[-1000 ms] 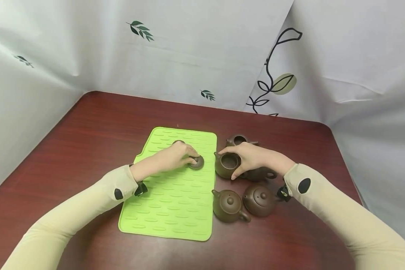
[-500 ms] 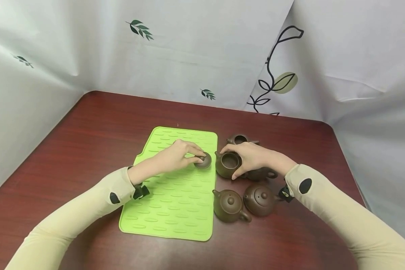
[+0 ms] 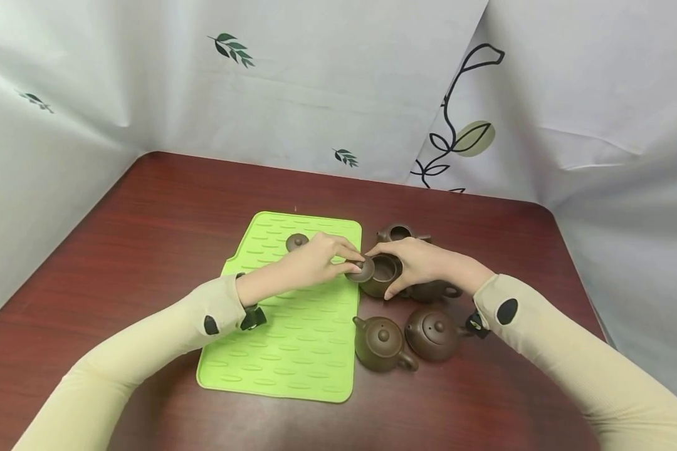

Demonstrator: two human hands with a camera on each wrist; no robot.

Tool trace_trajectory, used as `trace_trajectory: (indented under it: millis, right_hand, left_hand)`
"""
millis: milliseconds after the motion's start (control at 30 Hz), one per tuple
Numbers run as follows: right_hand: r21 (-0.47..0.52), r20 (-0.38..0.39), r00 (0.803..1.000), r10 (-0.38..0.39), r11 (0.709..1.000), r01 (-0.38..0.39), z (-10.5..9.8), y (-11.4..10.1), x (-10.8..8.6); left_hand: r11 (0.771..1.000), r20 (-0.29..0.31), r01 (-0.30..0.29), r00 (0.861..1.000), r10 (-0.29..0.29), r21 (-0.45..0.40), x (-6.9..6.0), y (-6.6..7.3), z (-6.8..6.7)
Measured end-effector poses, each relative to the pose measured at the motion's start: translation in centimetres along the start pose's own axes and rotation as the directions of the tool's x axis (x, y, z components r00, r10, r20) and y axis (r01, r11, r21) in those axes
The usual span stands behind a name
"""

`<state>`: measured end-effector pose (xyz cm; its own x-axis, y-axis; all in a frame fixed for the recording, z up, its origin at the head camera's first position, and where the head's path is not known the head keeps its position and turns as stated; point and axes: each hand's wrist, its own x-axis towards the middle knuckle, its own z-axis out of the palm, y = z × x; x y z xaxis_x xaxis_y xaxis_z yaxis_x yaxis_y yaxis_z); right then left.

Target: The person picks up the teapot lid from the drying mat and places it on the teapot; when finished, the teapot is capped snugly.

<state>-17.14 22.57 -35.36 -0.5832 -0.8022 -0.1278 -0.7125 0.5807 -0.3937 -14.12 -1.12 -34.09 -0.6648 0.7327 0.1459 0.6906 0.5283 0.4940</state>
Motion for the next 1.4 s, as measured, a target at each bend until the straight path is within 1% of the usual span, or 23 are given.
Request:
trace_trajectory:
  millis: [133, 267, 367, 467, 667, 733, 833, 933, 1067, 1167, 1300, 1400]
  right_hand:
    - [0.005, 0.035, 0.999, 0.015, 1.000, -0.015, 0.0, -0.3, 0.0]
    - [0.003, 0.064, 0.998, -0.005, 1.000, 0.005, 0.0, -0.4, 0.1]
    - [0.016, 0.066, 0.998, -0.024, 1.000, 0.023, 0.0, -0.5, 0.3]
    - [0.031, 0.062, 0.998, -0.024, 0.999, 0.022, -0.1, -0.5, 0.4]
    - [0.038, 0.040, 0.999, -0.014, 0.999, 0.012, -0.2, -0.6, 0.4]
    - [0.038, 0.039, 0.999, -0.009, 0.999, 0.007, -0.1, -0.7, 0.4]
    - [0.042, 0.037, 0.999, -0.001, 0.999, 0.000, -0.1, -0.8, 0.4]
    - [0.045, 0.029, 1.000, -0.001, 0.999, -0.001, -0.1, -0.7, 0.5]
    - [0.043, 0.026, 1.000, 0.012, 0.999, -0.013, -0.1, -0.7, 0.7]
    - [0.041, 0.038, 0.998, 0.043, 0.998, -0.045, -0.2, -0.7, 0.6]
    - [0.036, 0.063, 0.994, 0.086, 0.995, -0.088, -0.2, -0.8, 0.2]
    - [0.020, 0.079, 0.993, 0.087, 0.996, -0.089, -0.5, -1.2, 0.1]
  left_hand:
    - [0.999, 0.012, 0.046, 0.999, -0.046, -0.002, 0.4, 0.6, 0.6]
    - [0.998, 0.026, 0.064, 0.998, -0.065, 0.027, 0.8, 1.2, 0.9]
    - [0.997, 0.020, 0.061, 0.998, -0.062, 0.054, 1.3, 1.5, 1.2]
    - [0.996, 0.011, 0.060, 0.998, -0.061, 0.068, 1.8, 1.7, 1.3]
    - [0.994, 0.012, 0.083, 0.996, -0.084, 0.064, 2.8, 1.8, 1.7]
    - [0.994, 0.015, 0.091, 0.996, -0.092, 0.063, 2.8, 1.9, 1.7]
    - [0.994, 0.011, 0.078, 0.997, -0.079, 0.077, 2.7, 1.9, 1.8]
    - [0.990, 0.004, 0.073, 0.997, -0.074, 0.120, 2.6, 1.9, 1.8]
    - [0.978, 0.005, 0.095, 0.995, -0.097, 0.183, 2.6, 1.8, 1.7]
    - [0.978, 0.038, 0.093, 0.994, -0.101, 0.189, 2.7, 1.6, 1.5]
    - [0.986, 0.126, 0.076, 0.987, -0.095, 0.148, 2.7, 1.3, 1.4]
    - [0.990, 0.179, 0.049, 0.981, -0.073, 0.134, 2.4, 1.1, 1.4]
